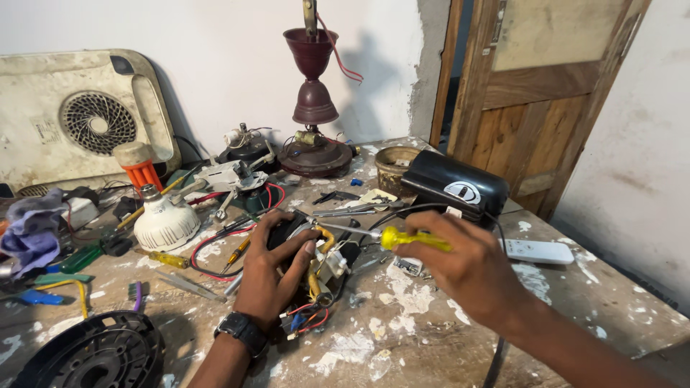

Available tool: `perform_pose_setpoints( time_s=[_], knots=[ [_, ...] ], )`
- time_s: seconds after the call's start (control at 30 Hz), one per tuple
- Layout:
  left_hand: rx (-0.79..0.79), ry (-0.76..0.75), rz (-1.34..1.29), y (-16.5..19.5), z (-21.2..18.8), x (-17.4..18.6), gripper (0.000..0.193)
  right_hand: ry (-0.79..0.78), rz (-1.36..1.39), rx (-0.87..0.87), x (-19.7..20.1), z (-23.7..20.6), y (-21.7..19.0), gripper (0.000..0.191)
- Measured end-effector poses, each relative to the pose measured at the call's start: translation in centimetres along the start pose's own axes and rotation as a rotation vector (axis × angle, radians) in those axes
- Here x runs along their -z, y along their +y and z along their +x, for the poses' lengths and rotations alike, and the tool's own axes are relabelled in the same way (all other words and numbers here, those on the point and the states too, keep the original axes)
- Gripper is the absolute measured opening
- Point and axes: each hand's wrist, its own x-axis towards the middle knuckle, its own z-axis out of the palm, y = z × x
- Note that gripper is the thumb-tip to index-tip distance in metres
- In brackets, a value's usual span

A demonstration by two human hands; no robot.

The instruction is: The person repairs an electric motor on a cluttered workbench. They use a small metal file and rod to work on the motor's wiring and terminal block, reposition the motor, and then use a yellow-handled screwdriver to loosen and tighten screws while adjusting the motor housing and its parts.

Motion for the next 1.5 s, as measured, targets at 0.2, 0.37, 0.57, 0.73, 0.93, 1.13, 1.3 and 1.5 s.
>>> perform_pose_setpoints(
  time_s=[0.2,0.37,0.57,0.73,0.93,1.13,1.3,1.5],
  knots=[
    [0.014,0.002,0.029,-0.6,0.0,-0.1,0.027,-0.375,-0.025,-0.424,0.7,0.1,-0.9,0.067],
    [-0.013,0.020,0.034,-0.9,0.0,-0.3,0.027,-0.210,0.093,-0.287,0.0,0.1,-0.6,0.030],
    [-0.001,0.012,0.031,-1.2,0.1,-0.4,0.027,0.063,-0.146,0.055,-0.9,-0.1,-1.9,0.036],
    [-0.008,0.013,0.030,-1.3,-0.1,-0.3,0.027,-0.184,-0.251,-0.182,-0.4,0.8,-2.3,0.035],
    [-0.017,0.013,0.043,-0.7,0.1,0.0,0.027,-0.091,-0.114,-0.136,-0.3,1.3,-2.1,0.029],
    [-0.023,-0.013,0.253,-0.3,0.7,0.7,0.026,-0.190,-0.025,-0.296,0.4,1.5,-3.5,0.053],
    [0.171,-0.097,0.326,-1.5,2.6,2.4,0.036,-0.683,-0.127,-0.593,0.7,2.5,-2.6,0.035],
    [-0.052,-0.012,0.222,-3.6,4.1,2.5,0.025,-0.144,-0.080,-0.150,0.1,0.9,-1.6,0.035]
  ],
)
